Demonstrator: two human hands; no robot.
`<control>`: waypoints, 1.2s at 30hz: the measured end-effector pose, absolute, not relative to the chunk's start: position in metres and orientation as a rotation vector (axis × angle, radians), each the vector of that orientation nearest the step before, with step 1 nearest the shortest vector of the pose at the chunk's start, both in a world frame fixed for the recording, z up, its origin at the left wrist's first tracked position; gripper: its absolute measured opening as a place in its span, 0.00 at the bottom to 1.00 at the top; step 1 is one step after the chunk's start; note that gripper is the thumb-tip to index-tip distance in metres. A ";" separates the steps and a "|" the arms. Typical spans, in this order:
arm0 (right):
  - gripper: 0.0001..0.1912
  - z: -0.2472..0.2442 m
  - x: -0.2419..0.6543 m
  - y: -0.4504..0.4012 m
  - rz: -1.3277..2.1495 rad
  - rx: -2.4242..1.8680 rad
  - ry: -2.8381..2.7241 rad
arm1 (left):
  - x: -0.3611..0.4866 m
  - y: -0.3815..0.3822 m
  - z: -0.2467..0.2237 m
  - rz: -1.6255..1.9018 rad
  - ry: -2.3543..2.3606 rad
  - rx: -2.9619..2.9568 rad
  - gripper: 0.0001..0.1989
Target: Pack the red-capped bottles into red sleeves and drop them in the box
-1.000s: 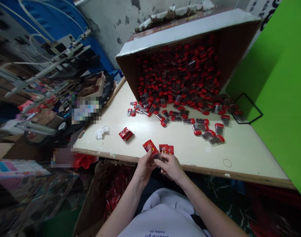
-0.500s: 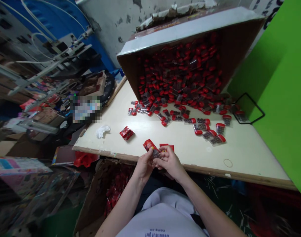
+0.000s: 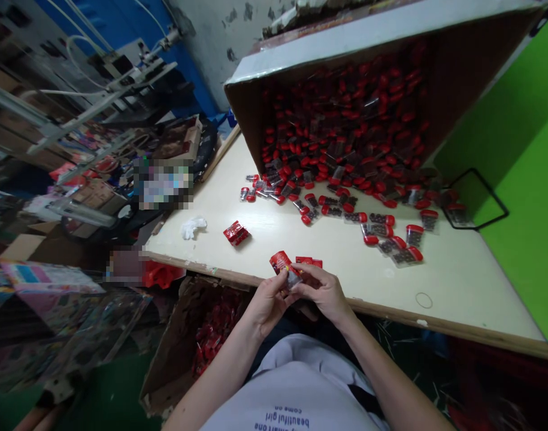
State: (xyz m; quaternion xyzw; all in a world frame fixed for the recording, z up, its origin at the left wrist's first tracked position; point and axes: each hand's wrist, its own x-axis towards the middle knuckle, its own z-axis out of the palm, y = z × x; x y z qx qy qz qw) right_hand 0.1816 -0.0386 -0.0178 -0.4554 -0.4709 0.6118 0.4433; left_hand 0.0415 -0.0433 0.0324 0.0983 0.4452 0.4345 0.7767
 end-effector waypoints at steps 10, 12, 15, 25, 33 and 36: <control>0.17 -0.018 0.176 -0.040 1.405 -1.156 -1.122 | 0.047 -0.046 0.034 0.986 0.957 0.204 0.15; 0.17 -0.018 0.175 -0.040 1.398 -1.156 -1.115 | 0.047 -0.046 0.033 0.991 0.954 0.204 0.14; 0.17 -0.018 0.174 -0.040 1.389 -1.180 -1.116 | 0.046 -0.047 0.032 0.992 0.958 0.209 0.14; 0.18 -0.014 0.169 -0.042 1.414 -1.152 -1.139 | 0.045 -0.046 0.030 0.968 0.975 0.233 0.17; 0.18 -0.033 0.286 0.008 0.865 -1.658 -1.539 | -0.083 -0.073 -0.020 1.010 1.527 0.255 0.16; 0.17 -0.043 0.336 0.056 0.377 -1.896 -1.742 | -0.158 -0.098 -0.045 0.965 1.936 0.263 0.11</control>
